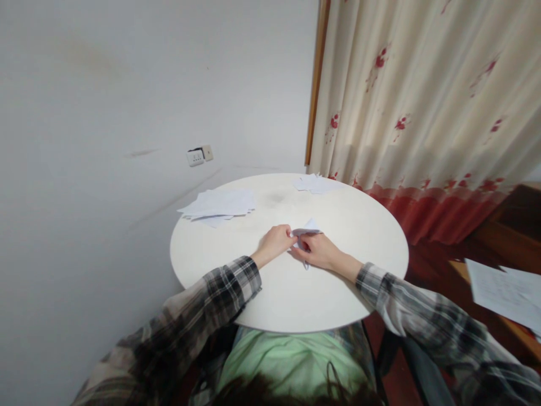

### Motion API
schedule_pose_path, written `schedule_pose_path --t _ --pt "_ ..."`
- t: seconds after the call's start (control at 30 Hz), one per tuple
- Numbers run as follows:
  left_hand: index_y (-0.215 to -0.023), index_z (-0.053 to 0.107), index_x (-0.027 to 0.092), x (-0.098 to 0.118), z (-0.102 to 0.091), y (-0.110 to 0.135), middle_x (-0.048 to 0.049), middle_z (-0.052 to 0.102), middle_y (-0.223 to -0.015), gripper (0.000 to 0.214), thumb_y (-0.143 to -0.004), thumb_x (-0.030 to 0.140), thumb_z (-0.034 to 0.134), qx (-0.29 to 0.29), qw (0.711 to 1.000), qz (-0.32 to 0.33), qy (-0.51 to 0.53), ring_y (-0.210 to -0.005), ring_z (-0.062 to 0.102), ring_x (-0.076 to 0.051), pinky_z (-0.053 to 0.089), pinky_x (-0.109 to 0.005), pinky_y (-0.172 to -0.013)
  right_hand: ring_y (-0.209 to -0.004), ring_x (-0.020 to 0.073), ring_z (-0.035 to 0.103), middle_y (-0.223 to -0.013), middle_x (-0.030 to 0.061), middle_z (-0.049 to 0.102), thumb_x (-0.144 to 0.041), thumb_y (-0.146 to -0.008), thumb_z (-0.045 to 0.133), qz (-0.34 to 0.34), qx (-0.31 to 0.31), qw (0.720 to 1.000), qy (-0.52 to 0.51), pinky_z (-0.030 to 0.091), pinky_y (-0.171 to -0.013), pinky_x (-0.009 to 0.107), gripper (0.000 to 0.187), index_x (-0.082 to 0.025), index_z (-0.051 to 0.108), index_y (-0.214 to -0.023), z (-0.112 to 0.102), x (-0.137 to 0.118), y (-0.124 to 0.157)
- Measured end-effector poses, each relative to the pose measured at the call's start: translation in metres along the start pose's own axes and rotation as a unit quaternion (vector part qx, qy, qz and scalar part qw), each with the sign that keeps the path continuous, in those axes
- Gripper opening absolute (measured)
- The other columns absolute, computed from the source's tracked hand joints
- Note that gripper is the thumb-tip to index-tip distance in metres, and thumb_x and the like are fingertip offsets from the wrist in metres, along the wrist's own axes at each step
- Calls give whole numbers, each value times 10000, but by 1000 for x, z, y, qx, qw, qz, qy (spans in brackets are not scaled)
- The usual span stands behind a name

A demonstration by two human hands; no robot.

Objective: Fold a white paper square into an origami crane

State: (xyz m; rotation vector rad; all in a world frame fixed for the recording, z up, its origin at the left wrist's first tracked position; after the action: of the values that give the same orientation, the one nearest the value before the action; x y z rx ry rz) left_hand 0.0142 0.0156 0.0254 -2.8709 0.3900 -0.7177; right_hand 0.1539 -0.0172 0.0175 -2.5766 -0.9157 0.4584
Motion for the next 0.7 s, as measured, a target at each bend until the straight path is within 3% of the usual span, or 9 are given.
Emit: schedule_pose_path --t 0.2,0.4,0.57,0.7 --pt "-646 585 180 6 -5 3 -15 606 -637 84 -665 226 517 31 999 7 7 -594 514 -152 250 -234 -482 -619 111 480 -686 35 577 -162 -843 381 -4 -23 999 -40 348 -630 231 226 -142 538 -682 -1 -1 -4" --pt "-519 510 166 8 -3 1 24 487 -478 165 -675 219 506 25 994 -5 110 -495 458 -117 252 -218 -452 -569 107 445 -626 8 536 -210 -769 532 24 -31 998 -57 325 -567 225 128 -152 512 -657 0 1 -2" --pt "-489 449 169 10 4 -2 51 413 -364 236 -722 207 452 -44 963 -51 260 -355 422 -89 293 -192 -392 -577 103 437 -635 4 529 -226 -782 537 10 -33 997 -70 319 -569 221 123 -149 514 -689 0 0 -2" --pt "-501 441 161 13 4 -1 46 443 -381 242 -743 181 442 -60 930 -86 351 -337 429 -75 319 -181 -372 -585 100 444 -644 2 536 -202 -798 501 11 -58 995 -86 326 -589 221 102 -145 532 -720 -1 0 -2"
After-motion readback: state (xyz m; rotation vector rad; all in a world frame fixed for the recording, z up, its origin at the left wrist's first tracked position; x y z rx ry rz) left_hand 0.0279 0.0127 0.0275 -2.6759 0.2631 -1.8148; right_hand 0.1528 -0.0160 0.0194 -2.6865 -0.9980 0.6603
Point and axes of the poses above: each hand's wrist, its own y-axis away from the middle knuckle, its own z-axis out of the palm, x = y × z, the point moved 2 cm from there along -y, towards the middle knuckle
